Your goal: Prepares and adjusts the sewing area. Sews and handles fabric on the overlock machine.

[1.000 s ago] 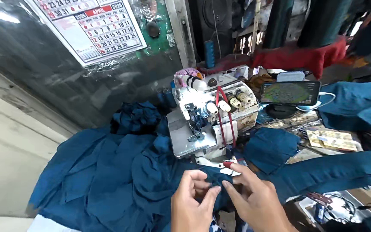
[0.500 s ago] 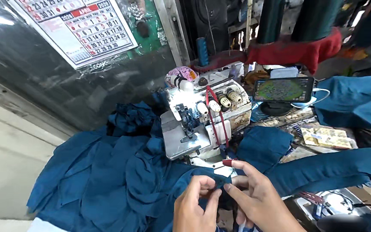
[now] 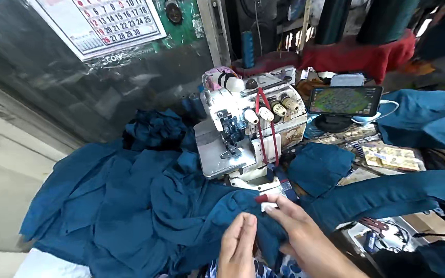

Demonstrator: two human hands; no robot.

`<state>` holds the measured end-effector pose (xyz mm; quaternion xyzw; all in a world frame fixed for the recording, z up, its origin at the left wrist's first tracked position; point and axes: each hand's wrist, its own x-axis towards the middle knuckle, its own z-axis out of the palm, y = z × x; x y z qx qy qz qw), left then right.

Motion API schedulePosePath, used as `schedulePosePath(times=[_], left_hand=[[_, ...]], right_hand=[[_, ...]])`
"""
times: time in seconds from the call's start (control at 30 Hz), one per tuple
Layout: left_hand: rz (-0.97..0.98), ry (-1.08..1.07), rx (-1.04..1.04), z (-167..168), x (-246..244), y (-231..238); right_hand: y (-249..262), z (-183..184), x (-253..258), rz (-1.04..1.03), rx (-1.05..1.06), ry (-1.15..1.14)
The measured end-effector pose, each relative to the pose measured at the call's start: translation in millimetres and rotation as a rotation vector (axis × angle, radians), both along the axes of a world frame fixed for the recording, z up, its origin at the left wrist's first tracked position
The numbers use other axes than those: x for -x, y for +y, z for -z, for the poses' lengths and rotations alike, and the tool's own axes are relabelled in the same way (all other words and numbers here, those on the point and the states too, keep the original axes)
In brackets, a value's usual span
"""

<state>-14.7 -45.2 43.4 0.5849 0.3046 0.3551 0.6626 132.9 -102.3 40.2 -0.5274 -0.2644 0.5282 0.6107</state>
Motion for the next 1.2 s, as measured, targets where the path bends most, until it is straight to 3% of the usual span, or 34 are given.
schedulePosePath(times=[0.07,0.13,0.2,0.33,0.47,0.57,0.7,0.83,0.93,1.03,1.17,1.2], left_hand=[[-0.091,0.119,-0.357,0,5,12],[-0.126,0.179,-0.567,-9,11,19],[-0.117,0.221,-0.709,-13,15,20],[0.008,0.192,-0.869,-4,7,2],[0.067,0.133,-0.764,14,9,-8],[-0.027,0.133,-0.738,-12,21,12],[0.234,0.065,-0.666,-15,10,33],[0.250,-0.188,-0.390,-6,7,30],[0.173,-0.374,-0.076,-5,-2,21],[0.182,-0.300,-0.117,7,-3,25],[0.215,-0.400,0.051,9,5,24],[0.218,-0.405,0.075,6,6,23]], right_hand=[[8,2,-5,0.025,-0.050,-0.158],[-4,-4,-3,0.159,-0.218,-0.294],[-26,-15,5,0.173,-0.332,-0.259],[-44,-5,9,0.140,-0.264,-0.152],[-35,0,-1,0.145,-0.223,-0.098],[-36,-7,-22,-0.064,-0.329,-0.310],[-27,-25,-41,-0.354,-0.412,-0.494],[-26,-10,-50,-0.477,-0.523,-0.296],[-17,11,-37,-0.277,-0.640,-0.134],[-12,10,-33,-0.131,-0.674,-0.037],[-11,5,-32,-0.414,-0.511,0.142],[-9,6,-29,-0.403,-0.484,0.166]])
